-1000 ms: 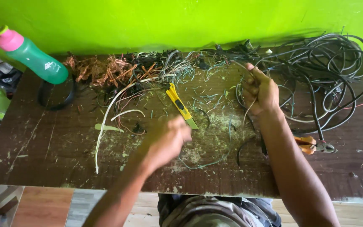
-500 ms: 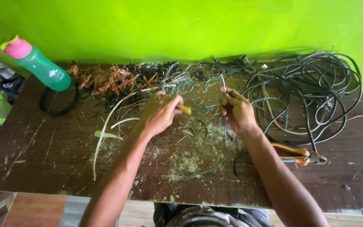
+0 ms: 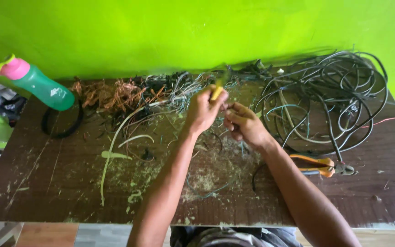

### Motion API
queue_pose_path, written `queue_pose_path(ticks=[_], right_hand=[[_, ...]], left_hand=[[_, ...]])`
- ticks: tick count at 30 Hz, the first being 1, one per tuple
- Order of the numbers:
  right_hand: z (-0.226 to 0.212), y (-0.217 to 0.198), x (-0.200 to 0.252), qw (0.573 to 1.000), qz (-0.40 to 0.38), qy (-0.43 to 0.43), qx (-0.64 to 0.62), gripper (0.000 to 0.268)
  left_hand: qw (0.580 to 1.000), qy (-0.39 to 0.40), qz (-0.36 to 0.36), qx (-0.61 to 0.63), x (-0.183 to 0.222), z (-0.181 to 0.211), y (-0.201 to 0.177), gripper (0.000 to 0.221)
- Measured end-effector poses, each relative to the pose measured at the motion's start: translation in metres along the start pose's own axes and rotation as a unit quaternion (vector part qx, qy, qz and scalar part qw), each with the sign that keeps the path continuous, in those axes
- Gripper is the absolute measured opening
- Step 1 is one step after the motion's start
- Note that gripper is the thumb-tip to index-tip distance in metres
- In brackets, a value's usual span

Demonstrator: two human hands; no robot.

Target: Stripping insulation from copper wires using a utility knife and hands

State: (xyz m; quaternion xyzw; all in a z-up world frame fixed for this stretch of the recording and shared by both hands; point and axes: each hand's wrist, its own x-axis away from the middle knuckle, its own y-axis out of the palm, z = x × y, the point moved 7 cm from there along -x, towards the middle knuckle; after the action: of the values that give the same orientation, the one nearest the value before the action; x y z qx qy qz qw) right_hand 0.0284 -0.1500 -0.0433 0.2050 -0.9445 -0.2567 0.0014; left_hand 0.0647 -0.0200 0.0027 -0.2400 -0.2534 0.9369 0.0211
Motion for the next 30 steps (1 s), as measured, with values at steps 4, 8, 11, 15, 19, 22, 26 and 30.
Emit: queue_pose_path(ticks=[4,8,11,15,19,22,26,30], right_hand=[[0.015,-0.01,-0.004,0.997,-0.031,0.022,0.068,0.017],[-0.001,0.011,0.006,0.998,-0.052,0.039,0.005,0.019],[-0.017,0.047,0.029,0.982,-0.162,0.09,-0.036,0.026],[-0.017,0.062,0.036,0.935,-0.345,0.063,0.039,0.053],[-0.018,0.054,0.03,0.906,-0.349,0.072,0.228,0.108],[-0.008,0.015,0.006,0.972,-0.103,0.03,0.208,0.088],[-0.007,-0.024,0.011,0.927,0.252,0.029,0.277,0.055],[-0.029,-0.044,0.003,0.929,0.191,-0.227,0.221,0.018]], left_hand=[[0.986,-0.067,0.151,-0.001,0.005,0.016,-0.044,0.028],[0.96,-0.074,0.265,-0.057,0.004,-0.039,-0.079,0.025],[0.945,-0.082,0.311,-0.064,0.012,-0.049,-0.092,0.028],[0.954,-0.018,0.299,-0.029,0.004,-0.042,-0.089,0.032],[0.975,-0.048,0.217,0.014,0.007,-0.054,-0.072,0.043],[0.983,-0.026,0.175,0.043,0.002,-0.063,-0.059,0.048],[0.99,0.013,0.134,0.029,0.002,-0.054,-0.036,0.047],[0.994,0.079,0.072,0.035,-0.001,-0.038,-0.02,0.038]])
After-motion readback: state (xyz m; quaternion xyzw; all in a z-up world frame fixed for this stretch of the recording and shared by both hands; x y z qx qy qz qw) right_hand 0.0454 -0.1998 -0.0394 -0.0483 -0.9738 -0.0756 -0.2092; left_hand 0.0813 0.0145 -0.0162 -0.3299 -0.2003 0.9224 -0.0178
